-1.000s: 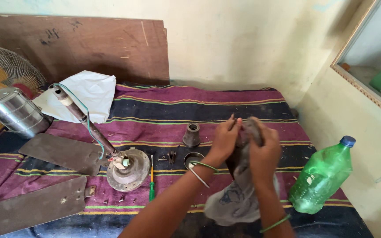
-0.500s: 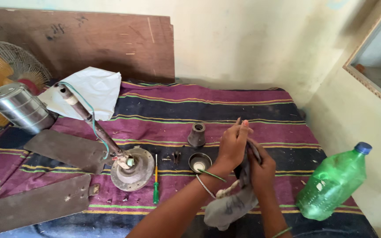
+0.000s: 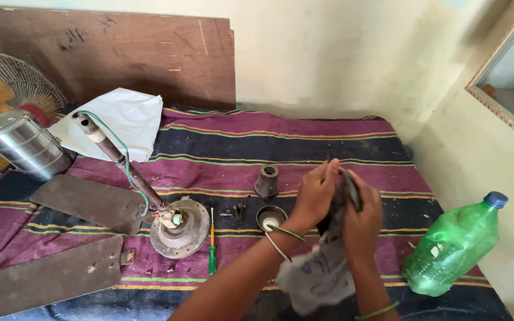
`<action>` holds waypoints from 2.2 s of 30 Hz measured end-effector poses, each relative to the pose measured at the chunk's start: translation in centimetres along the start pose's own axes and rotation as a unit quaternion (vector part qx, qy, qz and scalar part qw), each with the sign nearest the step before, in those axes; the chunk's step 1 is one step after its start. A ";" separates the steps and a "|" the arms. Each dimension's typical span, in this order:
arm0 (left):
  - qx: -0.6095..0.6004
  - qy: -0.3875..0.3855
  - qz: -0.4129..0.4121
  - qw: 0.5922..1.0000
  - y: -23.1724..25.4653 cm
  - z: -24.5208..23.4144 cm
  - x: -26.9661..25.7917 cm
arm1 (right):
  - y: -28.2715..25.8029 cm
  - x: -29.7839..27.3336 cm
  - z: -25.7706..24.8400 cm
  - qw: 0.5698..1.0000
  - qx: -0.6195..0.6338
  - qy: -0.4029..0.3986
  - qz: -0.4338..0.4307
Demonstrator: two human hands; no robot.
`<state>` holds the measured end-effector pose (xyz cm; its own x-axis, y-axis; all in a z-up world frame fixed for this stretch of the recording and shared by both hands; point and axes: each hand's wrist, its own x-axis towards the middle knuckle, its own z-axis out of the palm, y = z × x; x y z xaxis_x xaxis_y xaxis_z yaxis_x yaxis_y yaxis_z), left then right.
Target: The person wipes a ceiling fan blade with a cloth, turning it over to clean both sides. The person then picks up a second fan blade and wipes it with the cloth as well.
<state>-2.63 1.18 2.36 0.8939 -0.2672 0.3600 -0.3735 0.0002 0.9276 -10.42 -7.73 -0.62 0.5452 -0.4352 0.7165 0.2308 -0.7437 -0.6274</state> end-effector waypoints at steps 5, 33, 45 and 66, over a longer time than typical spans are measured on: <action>-0.019 0.031 0.040 0.999 1.3 0.4 -0.9 | -0.8 -0.9 1.9 0.993 0.093 -0.019 0.067; 0.050 0.022 0.193 0.980 -2.9 -2.0 -0.6 | 1.6 0.7 2.7 0.991 0.044 -0.037 0.117; 0.055 -0.028 0.186 0.981 -3.5 -3.8 -0.8 | 2.8 2.1 3.2 0.993 0.016 -0.058 0.104; 0.033 0.010 -0.023 0.999 -5.4 -4.6 0.9 | 9.9 -1.9 7.4 0.985 0.009 -0.125 0.122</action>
<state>1.32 5.40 -1.85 0.9150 -0.2464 0.3195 -0.3468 -0.0754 0.9349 -3.18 -10.51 -10.43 0.7670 -0.4600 0.4474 0.0817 -0.6216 -0.7790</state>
